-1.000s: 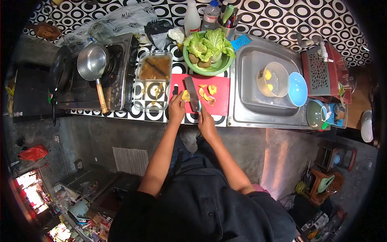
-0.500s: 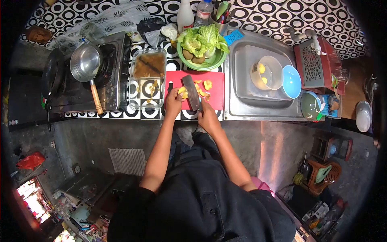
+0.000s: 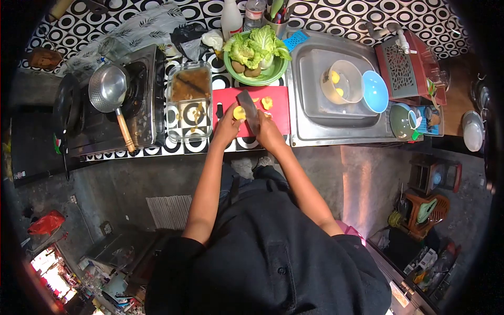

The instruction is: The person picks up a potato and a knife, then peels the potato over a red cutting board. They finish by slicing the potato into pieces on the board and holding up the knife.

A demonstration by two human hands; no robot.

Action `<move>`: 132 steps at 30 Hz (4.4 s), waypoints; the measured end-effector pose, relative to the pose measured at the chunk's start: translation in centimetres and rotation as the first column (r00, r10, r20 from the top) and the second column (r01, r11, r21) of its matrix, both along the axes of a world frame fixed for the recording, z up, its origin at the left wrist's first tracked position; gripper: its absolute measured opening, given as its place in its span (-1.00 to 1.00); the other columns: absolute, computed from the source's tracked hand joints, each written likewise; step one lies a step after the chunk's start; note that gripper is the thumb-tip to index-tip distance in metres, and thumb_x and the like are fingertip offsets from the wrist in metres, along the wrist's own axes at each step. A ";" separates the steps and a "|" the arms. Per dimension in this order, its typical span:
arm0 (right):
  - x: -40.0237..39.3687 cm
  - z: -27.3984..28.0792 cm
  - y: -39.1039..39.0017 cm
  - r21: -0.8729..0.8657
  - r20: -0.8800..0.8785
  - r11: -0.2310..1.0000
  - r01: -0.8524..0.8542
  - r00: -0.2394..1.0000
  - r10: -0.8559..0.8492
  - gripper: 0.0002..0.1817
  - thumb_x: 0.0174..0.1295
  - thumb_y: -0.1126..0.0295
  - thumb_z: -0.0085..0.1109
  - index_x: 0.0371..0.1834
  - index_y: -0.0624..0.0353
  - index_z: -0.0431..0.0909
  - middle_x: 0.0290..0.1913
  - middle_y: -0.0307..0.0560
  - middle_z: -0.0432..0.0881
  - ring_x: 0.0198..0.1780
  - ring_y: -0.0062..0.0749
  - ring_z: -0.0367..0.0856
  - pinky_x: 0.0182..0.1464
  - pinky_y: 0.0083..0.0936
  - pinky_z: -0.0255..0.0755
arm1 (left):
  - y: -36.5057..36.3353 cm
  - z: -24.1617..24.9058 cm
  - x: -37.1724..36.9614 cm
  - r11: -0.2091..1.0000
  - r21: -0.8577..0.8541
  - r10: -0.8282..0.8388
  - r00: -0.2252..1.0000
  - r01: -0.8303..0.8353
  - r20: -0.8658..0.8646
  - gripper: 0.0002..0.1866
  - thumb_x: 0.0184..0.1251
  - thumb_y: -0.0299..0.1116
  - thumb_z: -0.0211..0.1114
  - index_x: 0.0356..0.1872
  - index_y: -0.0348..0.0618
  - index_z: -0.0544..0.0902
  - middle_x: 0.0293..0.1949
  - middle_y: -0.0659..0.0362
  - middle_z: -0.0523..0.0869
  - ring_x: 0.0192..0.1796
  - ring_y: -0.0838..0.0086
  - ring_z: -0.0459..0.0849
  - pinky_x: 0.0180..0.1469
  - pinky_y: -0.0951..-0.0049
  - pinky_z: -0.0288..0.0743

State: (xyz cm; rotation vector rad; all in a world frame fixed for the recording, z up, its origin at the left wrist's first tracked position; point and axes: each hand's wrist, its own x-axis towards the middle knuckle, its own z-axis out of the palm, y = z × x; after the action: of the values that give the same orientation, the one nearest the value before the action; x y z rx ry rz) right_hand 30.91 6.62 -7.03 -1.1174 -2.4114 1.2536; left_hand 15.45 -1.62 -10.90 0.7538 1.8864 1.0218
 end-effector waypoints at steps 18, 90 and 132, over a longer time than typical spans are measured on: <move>-1.2 -0.6 1.8 0.006 0.065 0.998 -0.065 0.996 0.064 -0.32 0.23 0.51 0.21 0.42 0.52 0.24 -0.17 0.58 0.63 -0.07 0.40 0.66 -0.04 0.05 0.55 | -0.1 -3.7 0.4 0.989 0.148 0.023 0.988 0.000 -0.155 -0.44 0.40 -0.53 0.33 0.41 -0.23 0.47 -0.42 0.16 0.69 -0.51 0.60 0.60 -0.42 0.52 0.57; -3.0 -2.8 3.3 -0.081 -0.037 0.994 -0.068 0.997 0.065 -0.20 0.17 0.61 0.16 0.54 0.39 0.13 -0.22 0.42 0.68 -0.21 0.23 0.72 -0.13 -0.11 0.57 | -0.5 -6.8 1.4 0.970 0.230 0.129 0.962 -0.073 -0.241 -0.48 0.42 -0.55 0.30 0.39 -0.26 0.46 -0.30 0.11 0.70 -0.34 0.53 0.70 -0.24 0.49 0.64; 5.6 -4.2 -0.4 -0.287 -0.187 0.957 0.044 0.977 -0.101 -0.17 0.10 0.73 -0.03 0.58 0.22 0.19 0.15 0.10 0.60 -0.01 -0.30 0.62 -0.04 -0.45 0.51 | -0.3 -3.9 0.8 0.841 0.213 0.410 0.843 -0.497 0.349 -0.65 0.65 -0.43 0.00 0.35 -0.24 0.39 0.13 -0.02 0.56 0.20 0.22 0.64 0.29 0.15 0.62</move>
State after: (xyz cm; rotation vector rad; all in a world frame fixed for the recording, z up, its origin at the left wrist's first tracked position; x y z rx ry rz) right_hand 36.52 6.22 -11.24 -1.0790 -2.0727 1.6375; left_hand 16.29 -1.94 -14.84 0.2783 1.7049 1.6541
